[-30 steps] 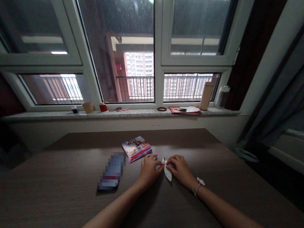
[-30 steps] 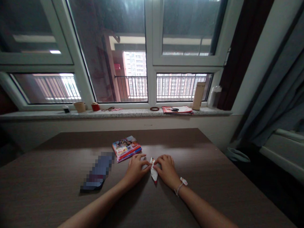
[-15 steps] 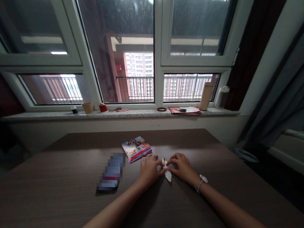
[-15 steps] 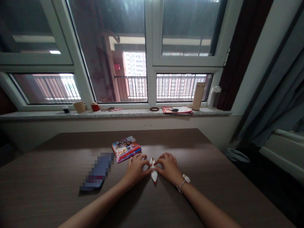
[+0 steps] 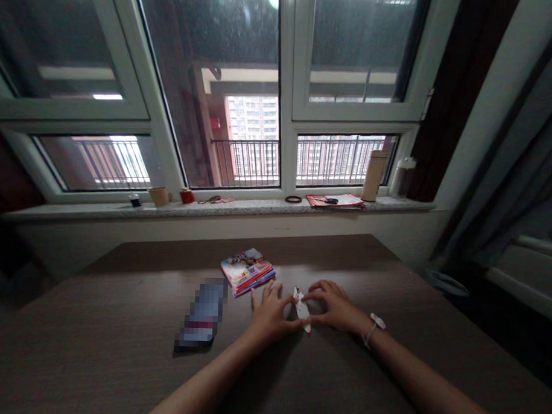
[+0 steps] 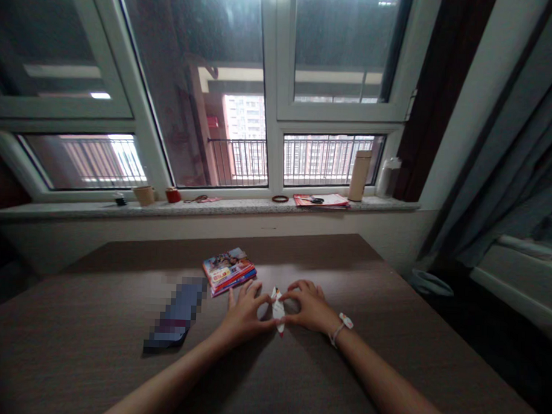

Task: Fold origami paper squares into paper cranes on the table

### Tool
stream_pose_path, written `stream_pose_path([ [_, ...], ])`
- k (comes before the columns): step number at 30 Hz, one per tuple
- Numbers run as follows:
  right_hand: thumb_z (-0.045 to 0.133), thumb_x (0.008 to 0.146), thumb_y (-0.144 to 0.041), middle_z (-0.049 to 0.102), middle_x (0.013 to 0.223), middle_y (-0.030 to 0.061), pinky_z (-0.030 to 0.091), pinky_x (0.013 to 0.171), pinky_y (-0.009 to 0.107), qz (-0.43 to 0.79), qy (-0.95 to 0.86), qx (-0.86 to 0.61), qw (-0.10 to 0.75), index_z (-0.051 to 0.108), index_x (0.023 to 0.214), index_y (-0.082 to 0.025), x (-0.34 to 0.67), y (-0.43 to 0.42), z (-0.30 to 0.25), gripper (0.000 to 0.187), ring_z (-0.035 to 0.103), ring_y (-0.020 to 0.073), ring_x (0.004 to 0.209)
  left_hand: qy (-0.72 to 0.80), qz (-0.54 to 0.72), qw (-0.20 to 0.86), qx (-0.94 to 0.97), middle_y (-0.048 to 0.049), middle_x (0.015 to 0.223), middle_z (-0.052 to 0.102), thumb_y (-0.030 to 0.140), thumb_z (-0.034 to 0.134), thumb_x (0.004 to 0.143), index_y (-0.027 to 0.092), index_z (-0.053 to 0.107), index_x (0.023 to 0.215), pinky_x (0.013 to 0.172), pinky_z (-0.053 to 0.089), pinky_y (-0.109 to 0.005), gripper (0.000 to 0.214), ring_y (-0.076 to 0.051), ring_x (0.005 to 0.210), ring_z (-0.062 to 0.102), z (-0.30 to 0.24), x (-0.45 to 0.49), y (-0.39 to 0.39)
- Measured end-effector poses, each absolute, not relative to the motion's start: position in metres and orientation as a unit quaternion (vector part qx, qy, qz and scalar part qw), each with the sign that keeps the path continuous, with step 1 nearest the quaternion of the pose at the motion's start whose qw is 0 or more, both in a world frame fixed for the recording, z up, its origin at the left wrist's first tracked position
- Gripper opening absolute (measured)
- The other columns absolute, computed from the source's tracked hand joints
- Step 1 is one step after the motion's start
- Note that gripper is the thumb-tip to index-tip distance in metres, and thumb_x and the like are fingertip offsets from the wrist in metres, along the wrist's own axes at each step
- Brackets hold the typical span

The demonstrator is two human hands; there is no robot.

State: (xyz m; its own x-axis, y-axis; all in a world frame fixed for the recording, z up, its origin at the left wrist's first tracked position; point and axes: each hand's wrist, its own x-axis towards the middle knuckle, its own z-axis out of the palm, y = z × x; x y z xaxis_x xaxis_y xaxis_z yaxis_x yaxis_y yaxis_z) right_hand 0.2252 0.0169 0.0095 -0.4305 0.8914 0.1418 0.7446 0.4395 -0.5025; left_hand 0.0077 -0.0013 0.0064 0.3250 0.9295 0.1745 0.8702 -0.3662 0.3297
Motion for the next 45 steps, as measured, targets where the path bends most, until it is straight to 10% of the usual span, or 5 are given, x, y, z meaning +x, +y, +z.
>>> stream_pose_path([
  [8, 0.077, 0.056, -0.061, 0.046, 0.132, 0.0022, 0.018, 0.110, 0.050, 0.190, -0.836, -0.491, 0.152, 0.059, 0.117, -0.041, 0.228, 0.013, 0.015, 0.067, 0.035, 0.0310, 0.127, 0.554, 0.090, 0.114, 0.819, -0.0123, 0.155, 0.022, 0.085, 0.051, 0.059, 0.036, 0.044, 0.135, 0.105, -0.002, -0.071, 0.090, -0.037, 0.143, 0.011, 0.007, 0.005, -0.005],
  [22, 0.064, 0.082, -0.042, 0.057, 0.106, 0.0033, 0.025, 0.107, 0.044, 0.169, -0.796, -0.505, 0.289, 0.074, 0.087, -0.031, 0.216, 0.022, -0.004, 0.015, 0.049, 0.0225, 0.110, 0.571, 0.182, 0.069, 0.798, -0.0018, 0.135, 0.049, 0.049, 0.057, 0.083, 0.038, 0.067, 0.102, 0.105, 0.009, -0.069, 0.024, -0.033, 0.135, 0.026, 0.001, 0.008, 0.013],
  [45, 0.061, 0.083, -0.041, 0.061, 0.102, 0.0020, 0.012, 0.110, 0.053, 0.133, -0.787, -0.527, 0.292, 0.071, 0.080, -0.027, 0.206, 0.016, -0.002, 0.017, 0.051, 0.0212, 0.106, 0.567, 0.215, 0.021, 0.795, -0.0024, 0.127, 0.055, 0.046, 0.058, 0.083, 0.036, 0.069, 0.096, 0.106, 0.010, -0.067, 0.020, -0.032, 0.132, 0.031, -0.002, 0.014, 0.010],
])
